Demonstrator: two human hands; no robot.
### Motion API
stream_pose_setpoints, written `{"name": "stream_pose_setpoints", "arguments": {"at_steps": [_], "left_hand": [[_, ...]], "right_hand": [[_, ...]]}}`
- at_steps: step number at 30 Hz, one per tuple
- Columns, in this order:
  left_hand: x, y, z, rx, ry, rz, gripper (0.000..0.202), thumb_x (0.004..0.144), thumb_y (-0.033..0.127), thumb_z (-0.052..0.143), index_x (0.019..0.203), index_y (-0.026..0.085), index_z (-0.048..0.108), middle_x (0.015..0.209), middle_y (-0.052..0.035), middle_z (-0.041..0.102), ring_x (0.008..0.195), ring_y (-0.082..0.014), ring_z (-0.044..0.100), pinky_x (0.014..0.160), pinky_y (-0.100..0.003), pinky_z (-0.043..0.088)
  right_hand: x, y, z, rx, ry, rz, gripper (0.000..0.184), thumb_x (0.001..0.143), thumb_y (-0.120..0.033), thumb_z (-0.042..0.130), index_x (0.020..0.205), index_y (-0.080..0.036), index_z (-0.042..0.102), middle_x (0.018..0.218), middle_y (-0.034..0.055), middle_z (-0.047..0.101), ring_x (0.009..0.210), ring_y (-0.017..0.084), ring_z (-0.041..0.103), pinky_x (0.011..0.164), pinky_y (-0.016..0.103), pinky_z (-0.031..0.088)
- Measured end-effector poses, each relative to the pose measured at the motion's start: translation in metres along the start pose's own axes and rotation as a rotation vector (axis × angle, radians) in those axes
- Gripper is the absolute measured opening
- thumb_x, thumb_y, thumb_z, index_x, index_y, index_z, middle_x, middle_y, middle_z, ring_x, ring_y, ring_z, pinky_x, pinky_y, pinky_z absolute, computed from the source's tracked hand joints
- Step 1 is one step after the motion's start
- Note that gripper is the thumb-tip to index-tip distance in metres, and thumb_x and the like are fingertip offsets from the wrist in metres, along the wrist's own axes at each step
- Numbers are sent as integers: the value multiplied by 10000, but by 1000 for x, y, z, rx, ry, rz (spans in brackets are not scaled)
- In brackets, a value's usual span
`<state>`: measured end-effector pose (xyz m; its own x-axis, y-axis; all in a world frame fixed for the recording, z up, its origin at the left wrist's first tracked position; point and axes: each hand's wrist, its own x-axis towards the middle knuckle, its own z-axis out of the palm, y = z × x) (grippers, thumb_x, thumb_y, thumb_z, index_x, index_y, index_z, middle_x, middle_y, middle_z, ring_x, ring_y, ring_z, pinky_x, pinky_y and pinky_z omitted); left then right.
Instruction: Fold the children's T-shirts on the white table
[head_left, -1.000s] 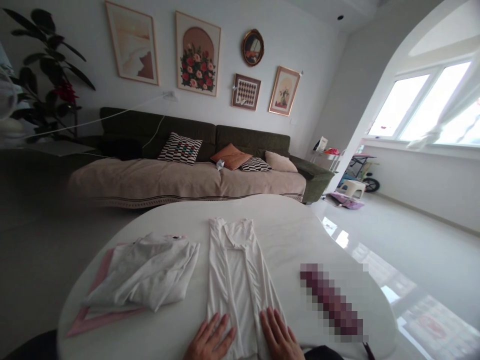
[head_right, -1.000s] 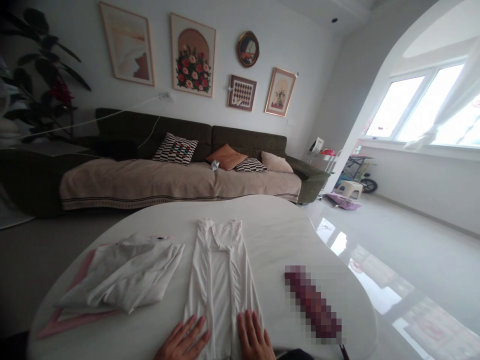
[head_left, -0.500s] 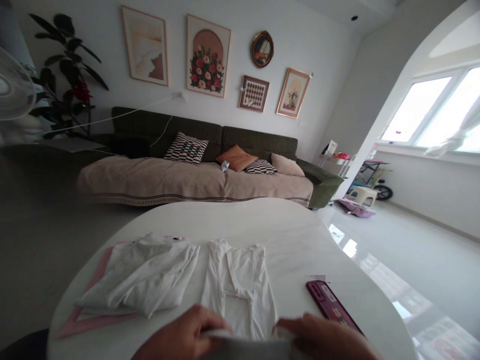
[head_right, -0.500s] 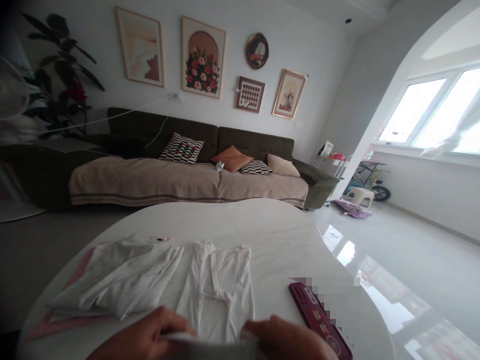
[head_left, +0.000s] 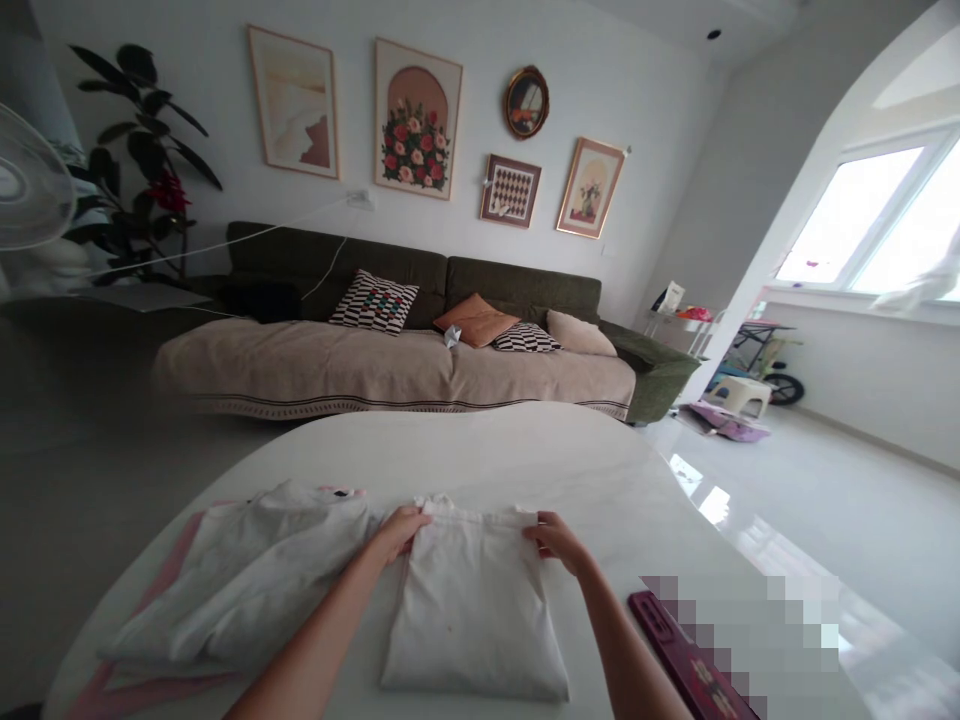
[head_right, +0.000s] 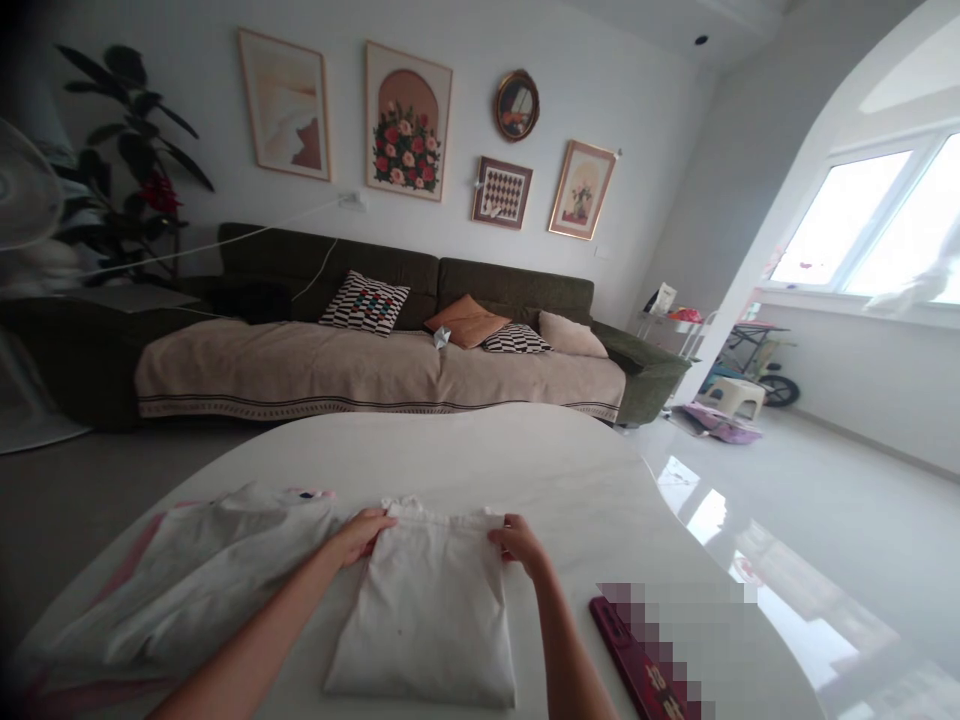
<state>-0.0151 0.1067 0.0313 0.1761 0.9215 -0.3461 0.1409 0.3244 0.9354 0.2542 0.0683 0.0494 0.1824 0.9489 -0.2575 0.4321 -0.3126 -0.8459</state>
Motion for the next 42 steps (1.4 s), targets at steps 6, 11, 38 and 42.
{"name": "stream_pose_setpoints", "arguments": {"at_steps": [6,11,38,42], "left_hand": [[15,9,-8,-15,52,130,299,590,378,638,780,147,652,662,-4,662,704,-171,600,603,-246,434],[28,0,-8,78,209,175,191,599,319,628,665,140,630,584,14,626,639,-165,580,548,-226,396],[-16,84,-11,315,290,537,187,790,292,496,909,160,555,725,24,607,759,-125,580,698,-214,429],[-64,109,-13,232,213,701,353,785,359,509,1073,156,535,857,-6,646,831,-145,597,753,-228,440]], "right_hand": [[19,4,6,-72,112,-13,227,865,-347,472,924,-139,545,715,-34,561,544,59,509,506,209,440],[31,8,18,-217,273,-7,259,852,-378,486,941,-145,555,878,14,590,752,115,565,693,309,479],[-3,-59,-43,-100,394,-319,344,759,-396,537,968,-124,557,797,53,628,698,128,555,618,249,442],[-49,-74,-68,6,422,-521,413,759,-397,480,1095,-155,491,954,68,628,859,152,568,714,255,456]]}}
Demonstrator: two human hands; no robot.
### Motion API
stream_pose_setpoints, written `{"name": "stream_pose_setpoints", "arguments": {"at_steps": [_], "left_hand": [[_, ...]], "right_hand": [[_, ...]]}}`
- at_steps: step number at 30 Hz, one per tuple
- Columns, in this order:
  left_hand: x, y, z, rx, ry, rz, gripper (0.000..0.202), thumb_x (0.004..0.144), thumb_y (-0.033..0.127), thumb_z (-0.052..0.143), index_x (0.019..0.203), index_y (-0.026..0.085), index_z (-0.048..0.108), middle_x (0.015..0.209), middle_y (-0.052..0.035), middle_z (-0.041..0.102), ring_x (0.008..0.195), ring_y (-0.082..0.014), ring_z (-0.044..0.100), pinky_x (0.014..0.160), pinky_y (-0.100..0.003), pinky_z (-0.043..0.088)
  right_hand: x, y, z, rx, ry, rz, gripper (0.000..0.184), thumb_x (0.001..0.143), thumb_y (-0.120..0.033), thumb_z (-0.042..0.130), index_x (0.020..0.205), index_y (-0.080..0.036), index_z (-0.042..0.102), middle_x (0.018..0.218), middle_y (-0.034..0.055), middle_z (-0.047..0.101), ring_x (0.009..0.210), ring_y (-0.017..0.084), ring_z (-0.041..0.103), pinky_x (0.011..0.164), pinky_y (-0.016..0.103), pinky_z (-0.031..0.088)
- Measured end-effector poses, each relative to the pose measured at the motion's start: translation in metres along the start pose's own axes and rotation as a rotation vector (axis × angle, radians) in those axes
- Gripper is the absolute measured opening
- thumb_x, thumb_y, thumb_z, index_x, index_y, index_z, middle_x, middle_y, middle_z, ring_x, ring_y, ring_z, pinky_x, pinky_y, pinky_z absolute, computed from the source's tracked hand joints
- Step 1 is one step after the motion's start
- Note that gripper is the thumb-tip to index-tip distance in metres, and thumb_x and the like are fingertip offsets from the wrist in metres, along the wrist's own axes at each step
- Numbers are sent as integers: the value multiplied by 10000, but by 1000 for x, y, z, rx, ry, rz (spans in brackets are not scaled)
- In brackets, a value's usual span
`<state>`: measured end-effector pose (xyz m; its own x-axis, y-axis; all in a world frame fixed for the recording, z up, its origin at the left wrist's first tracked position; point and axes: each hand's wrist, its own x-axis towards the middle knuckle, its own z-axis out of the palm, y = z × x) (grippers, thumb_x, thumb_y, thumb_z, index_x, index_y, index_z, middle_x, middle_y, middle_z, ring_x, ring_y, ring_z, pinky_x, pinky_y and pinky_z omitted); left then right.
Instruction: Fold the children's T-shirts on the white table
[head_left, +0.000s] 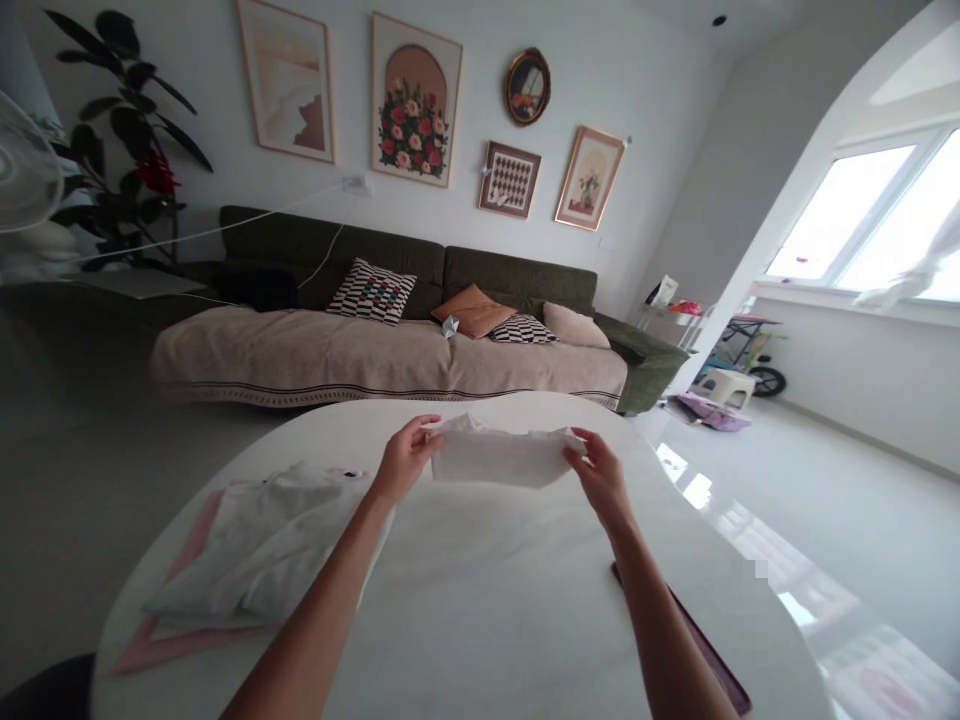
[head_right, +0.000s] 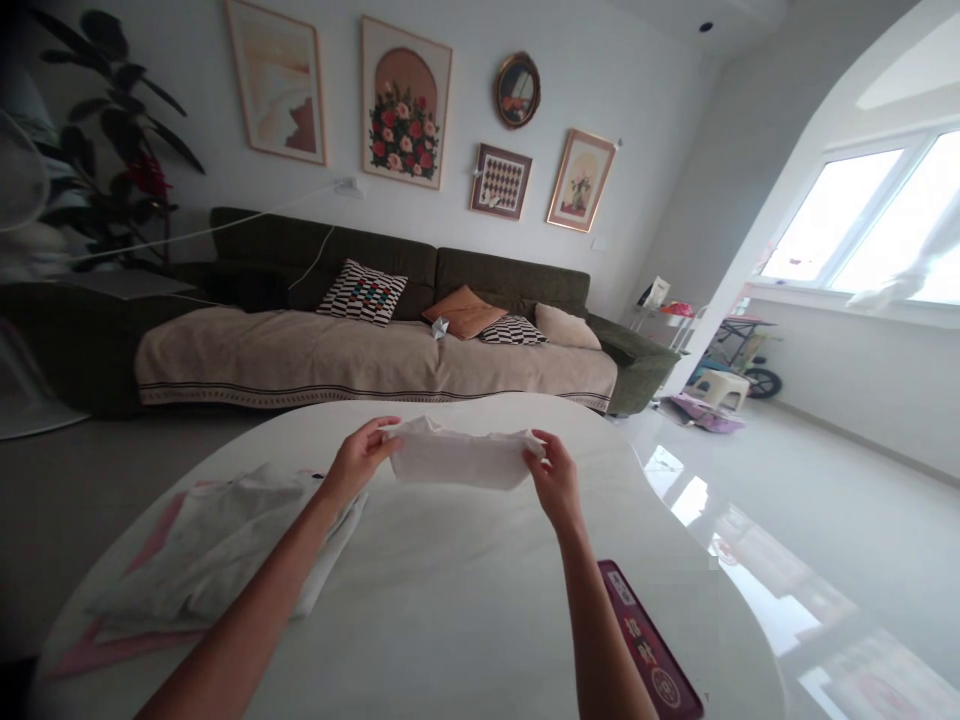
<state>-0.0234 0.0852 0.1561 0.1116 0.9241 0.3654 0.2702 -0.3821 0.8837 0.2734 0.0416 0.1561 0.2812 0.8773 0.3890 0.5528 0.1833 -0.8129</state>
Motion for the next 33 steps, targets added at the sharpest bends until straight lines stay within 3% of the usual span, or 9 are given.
{"name": "stream_pose_setpoints", "arguments": {"at_steps": [4,7,9,13,17,20,23,29,33], "left_hand": [[-70,1,-7,202,-144,114,249,800,318,493,961,188,633,964,-39,673,935,-185,592,867,-284,414],[-123,-20,-7,393,-401,46,238,795,283,484,964,247,649,995,-16,683,976,-199,591,946,-351,372],[-138,-32,-2,472,-493,-5,274,785,282,493,1021,274,631,1086,-10,655,1078,-202,544,1011,-386,304],[-111,-45,26,636,-401,57,402,840,192,333,1174,276,540,1264,-13,540,1217,-160,415,1033,-381,273],[-69,-58,58,770,-377,27,421,834,188,332,1194,299,520,1337,-13,465,1254,-230,354,1021,-566,193],[-64,-71,65,806,-371,12,391,829,211,362,1162,303,547,1303,-22,502,1220,-252,385,1017,-620,111],[-76,-77,58,838,-312,38,389,856,236,329,1185,290,528,1253,-36,544,1184,-266,407,1013,-641,-11],[-113,-55,42,865,-226,103,381,884,275,280,1141,221,556,1063,-68,635,1055,-274,483,992,-662,-54],[-165,-39,65,824,-254,148,346,868,273,316,1048,204,603,1005,-66,642,1009,-252,518,1032,-625,-19]], "right_hand": [[-66,19,-22,-61,-74,-48,247,722,-336,515,895,-172,576,870,49,642,848,180,575,798,332,457],[-121,48,-24,-257,-245,-79,228,689,-219,505,893,-191,604,916,50,644,903,199,575,853,359,440],[-150,53,-11,-349,-274,-71,267,691,-157,464,911,-185,613,942,64,645,941,202,571,864,346,440],[-187,11,57,-404,-235,-67,321,758,-103,380,958,-173,621,979,79,650,960,197,569,878,332,437],[-210,-36,142,-411,-377,-131,458,764,-110,429,1213,-170,499,1219,78,551,1150,229,461,988,390,354],[-221,-42,170,-477,-432,-48,528,765,-139,456,1291,-164,411,1282,94,501,1207,266,405,1017,488,293],[-224,-32,157,-501,-438,-31,508,787,-181,458,1290,-230,405,1267,57,517,1195,251,419,1035,530,233],[-205,-2,84,-667,-447,-32,349,848,-225,402,1181,-262,498,1129,45,598,1108,216,499,1036,529,197],[-172,28,48,-834,-439,1,313,874,-226,335,1106,-244,544,1182,54,575,1167,222,456,1038,553,148]]}}
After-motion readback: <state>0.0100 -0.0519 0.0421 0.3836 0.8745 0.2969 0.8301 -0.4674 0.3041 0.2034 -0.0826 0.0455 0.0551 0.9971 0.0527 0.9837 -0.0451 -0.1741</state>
